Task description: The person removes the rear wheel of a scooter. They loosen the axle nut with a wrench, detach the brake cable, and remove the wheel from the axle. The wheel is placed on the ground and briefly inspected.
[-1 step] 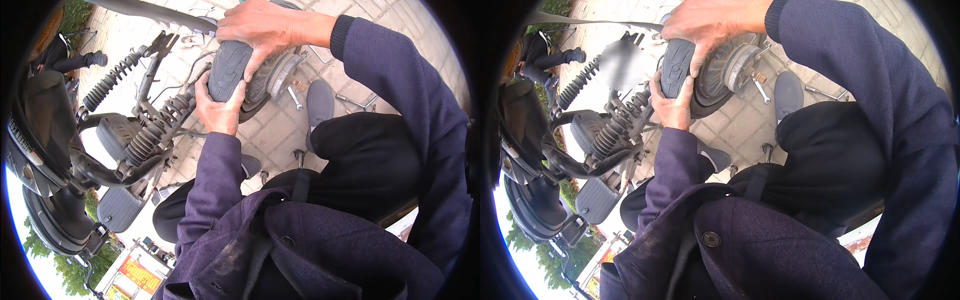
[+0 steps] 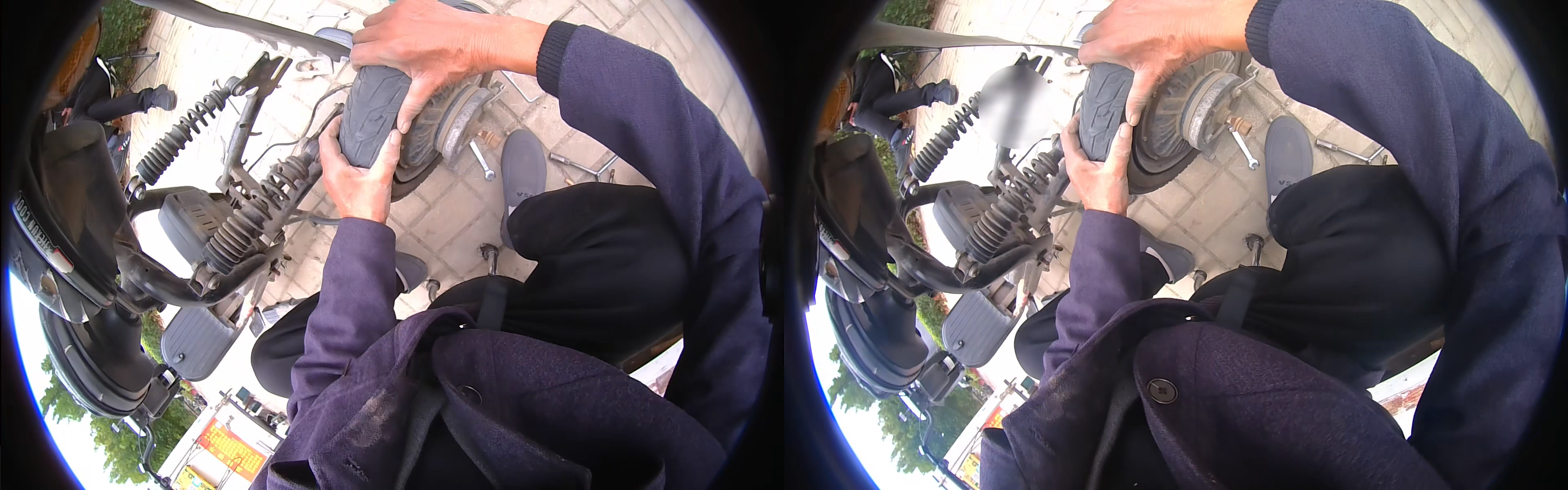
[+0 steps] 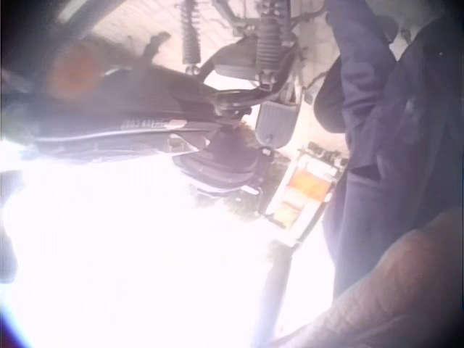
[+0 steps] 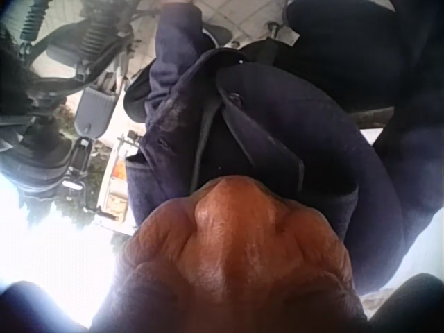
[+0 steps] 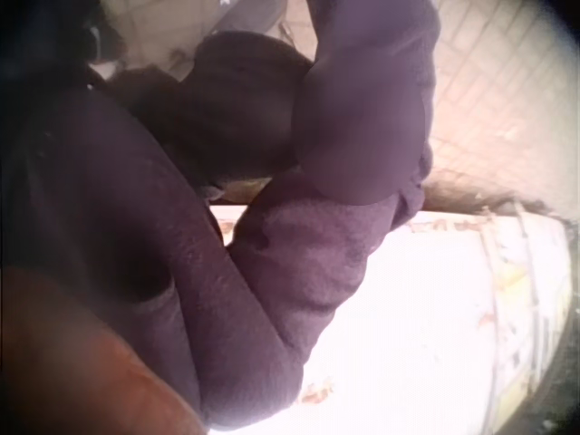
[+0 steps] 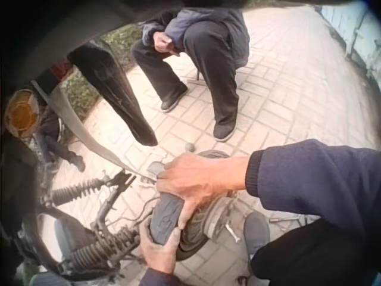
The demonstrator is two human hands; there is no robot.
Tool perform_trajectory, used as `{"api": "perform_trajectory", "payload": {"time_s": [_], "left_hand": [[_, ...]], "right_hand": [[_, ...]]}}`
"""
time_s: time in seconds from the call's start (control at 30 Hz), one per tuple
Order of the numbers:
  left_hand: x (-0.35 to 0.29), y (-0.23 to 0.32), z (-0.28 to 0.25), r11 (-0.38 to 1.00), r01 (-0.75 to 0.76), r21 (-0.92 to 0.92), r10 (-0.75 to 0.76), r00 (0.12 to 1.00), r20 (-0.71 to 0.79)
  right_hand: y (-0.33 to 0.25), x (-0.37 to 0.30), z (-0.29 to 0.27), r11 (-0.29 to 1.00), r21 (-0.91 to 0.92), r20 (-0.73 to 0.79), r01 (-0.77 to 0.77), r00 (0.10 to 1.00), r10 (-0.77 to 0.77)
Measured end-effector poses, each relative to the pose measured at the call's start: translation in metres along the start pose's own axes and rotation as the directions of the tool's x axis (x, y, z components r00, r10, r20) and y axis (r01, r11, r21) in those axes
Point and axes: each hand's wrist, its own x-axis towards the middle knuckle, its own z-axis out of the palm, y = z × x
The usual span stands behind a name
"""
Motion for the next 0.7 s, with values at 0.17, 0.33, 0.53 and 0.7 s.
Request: {"api": "perform_trajectory", "payload": {"time_s": [0.17, 0.33, 0.53, 0.7], "left_hand": [[0.001, 0.020, 0.009, 0.994, -0.034, 0.103, 0.030, 0.999, 0.044], [0.006, 0.025, 0.023, 0.978, -0.099, 0.186, 0.114, 0.991, -0.076], [0.005, 0.019, 0.024, 0.980, -0.121, 0.156, 0.136, 0.986, -0.092], [0.007, 0.020, 0.019, 0.992, -0.066, 0.109, 0.072, 0.996, -0.057]], "right_hand": [[0.007, -0.011, -0.011, 1.000, 0.014, 0.046, -0.017, 0.999, 0.016], [0.013, -0.024, -0.023, 0.985, 0.147, 0.079, -0.087, 0.994, 0.076], [0.018, -0.045, -0.027, 0.976, 0.107, -0.015, -0.191, 0.981, 0.194], [0.023, -0.046, -0.014, 0.980, 0.112, -0.122, -0.162, 0.977, 0.175]]}}
